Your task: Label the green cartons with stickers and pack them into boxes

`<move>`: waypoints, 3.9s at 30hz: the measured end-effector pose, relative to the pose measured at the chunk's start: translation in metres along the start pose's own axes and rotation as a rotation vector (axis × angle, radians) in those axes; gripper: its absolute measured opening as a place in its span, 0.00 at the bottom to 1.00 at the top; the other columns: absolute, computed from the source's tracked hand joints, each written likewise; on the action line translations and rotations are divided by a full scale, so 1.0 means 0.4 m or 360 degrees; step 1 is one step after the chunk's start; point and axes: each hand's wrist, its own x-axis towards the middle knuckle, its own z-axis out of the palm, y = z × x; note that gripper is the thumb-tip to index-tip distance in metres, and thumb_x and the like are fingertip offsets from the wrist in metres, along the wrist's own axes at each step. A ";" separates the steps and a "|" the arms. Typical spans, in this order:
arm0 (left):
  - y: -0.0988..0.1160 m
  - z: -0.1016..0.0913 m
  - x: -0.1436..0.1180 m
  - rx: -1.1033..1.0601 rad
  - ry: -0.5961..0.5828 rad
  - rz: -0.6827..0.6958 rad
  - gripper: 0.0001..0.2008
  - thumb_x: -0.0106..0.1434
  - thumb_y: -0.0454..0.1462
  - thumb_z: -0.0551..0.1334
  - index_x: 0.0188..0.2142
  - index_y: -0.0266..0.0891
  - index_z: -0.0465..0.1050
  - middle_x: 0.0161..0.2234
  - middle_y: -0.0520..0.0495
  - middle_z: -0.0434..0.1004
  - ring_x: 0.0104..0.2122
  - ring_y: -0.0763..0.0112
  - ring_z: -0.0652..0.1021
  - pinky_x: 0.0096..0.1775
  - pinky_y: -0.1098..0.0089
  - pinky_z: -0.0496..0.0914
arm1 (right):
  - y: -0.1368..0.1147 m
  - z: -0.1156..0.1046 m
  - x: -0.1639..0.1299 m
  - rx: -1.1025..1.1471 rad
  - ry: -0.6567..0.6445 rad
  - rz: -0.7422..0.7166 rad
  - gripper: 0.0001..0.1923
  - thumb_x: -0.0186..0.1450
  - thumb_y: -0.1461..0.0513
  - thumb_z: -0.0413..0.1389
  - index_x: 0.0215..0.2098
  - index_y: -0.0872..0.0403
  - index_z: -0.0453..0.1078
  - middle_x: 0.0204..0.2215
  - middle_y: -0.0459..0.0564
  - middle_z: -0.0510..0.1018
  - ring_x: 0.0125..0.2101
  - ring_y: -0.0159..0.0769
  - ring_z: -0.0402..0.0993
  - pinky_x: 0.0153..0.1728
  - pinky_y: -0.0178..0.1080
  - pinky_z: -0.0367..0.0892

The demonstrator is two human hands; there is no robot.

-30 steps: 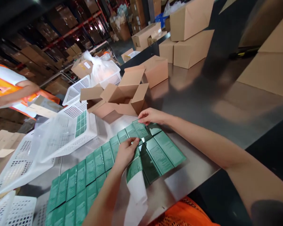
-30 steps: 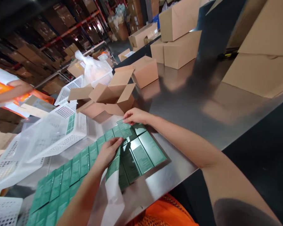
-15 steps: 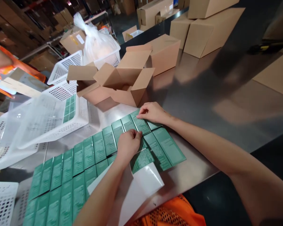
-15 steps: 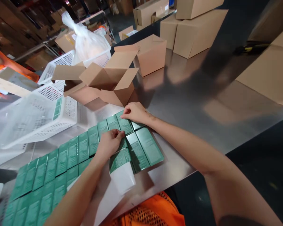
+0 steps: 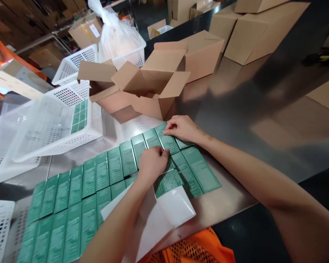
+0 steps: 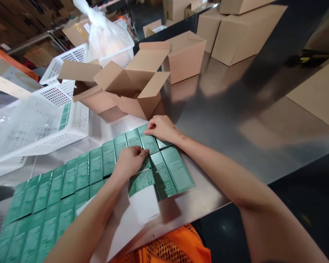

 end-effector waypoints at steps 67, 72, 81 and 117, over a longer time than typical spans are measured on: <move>0.070 0.110 -0.206 -0.0629 -0.0348 0.0387 0.17 0.63 0.50 0.56 0.27 0.41 0.72 0.16 0.57 0.59 0.18 0.73 0.59 0.23 0.70 0.49 | 0.018 -0.178 -0.278 0.1136 -0.0224 0.0496 0.14 0.47 0.55 0.69 0.29 0.55 0.80 0.21 0.44 0.77 0.22 0.28 0.65 0.22 0.32 0.58; 0.074 0.125 -0.215 -0.0383 -0.0307 0.0318 0.17 0.64 0.46 0.55 0.23 0.41 0.70 0.16 0.55 0.62 0.18 0.71 0.62 0.24 0.69 0.51 | 0.022 -0.160 -0.288 0.0910 -0.0287 0.0466 0.12 0.51 0.54 0.68 0.28 0.54 0.80 0.21 0.43 0.76 0.22 0.28 0.64 0.23 0.33 0.57; 0.089 0.125 -0.210 -0.0129 -0.0470 0.0204 0.16 0.64 0.44 0.56 0.25 0.41 0.74 0.16 0.54 0.60 0.18 0.71 0.59 0.25 0.68 0.50 | 0.025 -0.139 -0.288 0.0385 -0.0306 0.0394 0.07 0.55 0.57 0.68 0.28 0.53 0.81 0.22 0.43 0.79 0.24 0.30 0.70 0.26 0.33 0.59; 0.118 0.117 -0.189 0.0049 -0.0540 0.0195 0.16 0.61 0.42 0.56 0.18 0.42 0.64 0.15 0.53 0.62 0.19 0.71 0.62 0.26 0.67 0.51 | 0.008 -0.122 -0.308 -0.0123 -0.0248 0.0111 0.07 0.60 0.55 0.65 0.30 0.50 0.77 0.31 0.44 0.73 0.29 0.31 0.69 0.29 0.34 0.57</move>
